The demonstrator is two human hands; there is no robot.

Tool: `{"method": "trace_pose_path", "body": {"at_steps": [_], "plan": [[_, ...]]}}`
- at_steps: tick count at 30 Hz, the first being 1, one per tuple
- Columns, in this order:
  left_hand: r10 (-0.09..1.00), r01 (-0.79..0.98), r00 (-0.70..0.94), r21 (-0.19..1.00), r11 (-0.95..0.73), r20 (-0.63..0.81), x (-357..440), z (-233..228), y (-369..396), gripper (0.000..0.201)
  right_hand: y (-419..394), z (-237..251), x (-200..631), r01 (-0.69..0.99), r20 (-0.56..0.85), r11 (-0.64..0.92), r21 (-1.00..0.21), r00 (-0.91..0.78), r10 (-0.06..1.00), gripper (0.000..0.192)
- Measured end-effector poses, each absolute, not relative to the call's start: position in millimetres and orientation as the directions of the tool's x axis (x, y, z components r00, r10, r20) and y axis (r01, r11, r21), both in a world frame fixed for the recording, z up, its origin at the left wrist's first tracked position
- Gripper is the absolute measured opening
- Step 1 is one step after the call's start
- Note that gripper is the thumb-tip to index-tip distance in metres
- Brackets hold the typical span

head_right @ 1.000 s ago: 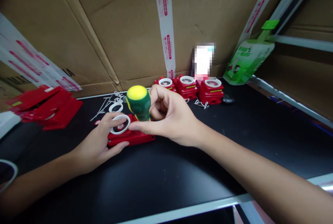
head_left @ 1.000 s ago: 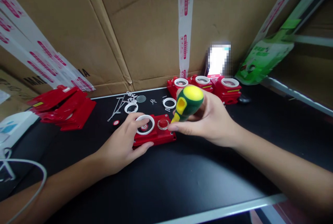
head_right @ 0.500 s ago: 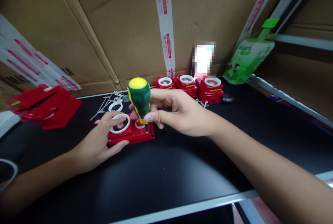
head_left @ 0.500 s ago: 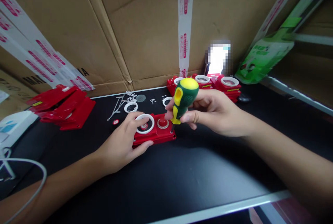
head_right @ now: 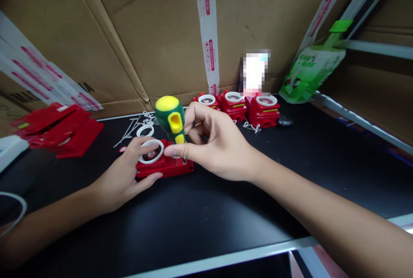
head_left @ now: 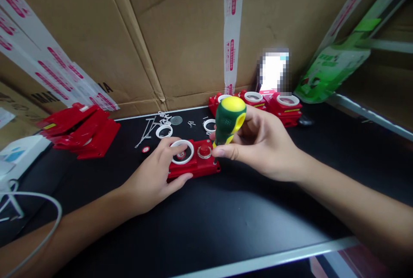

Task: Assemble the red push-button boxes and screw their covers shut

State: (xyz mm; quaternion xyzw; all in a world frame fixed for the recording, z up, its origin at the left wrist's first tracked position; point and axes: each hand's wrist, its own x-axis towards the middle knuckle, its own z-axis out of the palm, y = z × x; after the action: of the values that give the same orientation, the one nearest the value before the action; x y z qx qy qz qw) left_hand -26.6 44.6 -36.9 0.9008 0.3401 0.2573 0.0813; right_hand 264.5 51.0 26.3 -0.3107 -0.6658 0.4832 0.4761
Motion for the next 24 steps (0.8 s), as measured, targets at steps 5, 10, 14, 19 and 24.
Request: {"method": "trace_pose_path", "body": {"at_steps": [5, 10, 14, 19, 24], "plan": [[0.645, 0.595, 0.672, 0.253, -0.763, 0.365, -23, -26, 29, 0.056, 51, 26, 264, -0.025, 0.301, 0.308, -0.951, -0.297, 0.906, 0.06], [0.638, 0.599, 0.682, 0.228, -0.767, 0.357, -24, -21, 22, 0.055, 52, 27, 263, -0.003, 0.329, 0.338, -0.941, -0.239, 0.914, 0.062], [0.648, 0.644, 0.662, 0.156, -0.749, 0.376, -24, -22, 22, 0.053, 52, 27, 261, -0.028, 0.335, 0.336, -0.941, -0.204, 0.92, 0.067], [0.637, 0.665, 0.658, 0.086, -0.742, 0.401, -19, -18, 20, 0.049, 51, 27, 261, -0.03, 0.325, 0.326, -0.945, -0.193, 0.926, 0.067], [0.633, 0.662, 0.661, 0.083, -0.745, 0.402, -17, -16, 16, 0.045, 52, 27, 262, -0.033, 0.337, 0.337, -0.941, -0.191, 0.922, 0.067]]}}
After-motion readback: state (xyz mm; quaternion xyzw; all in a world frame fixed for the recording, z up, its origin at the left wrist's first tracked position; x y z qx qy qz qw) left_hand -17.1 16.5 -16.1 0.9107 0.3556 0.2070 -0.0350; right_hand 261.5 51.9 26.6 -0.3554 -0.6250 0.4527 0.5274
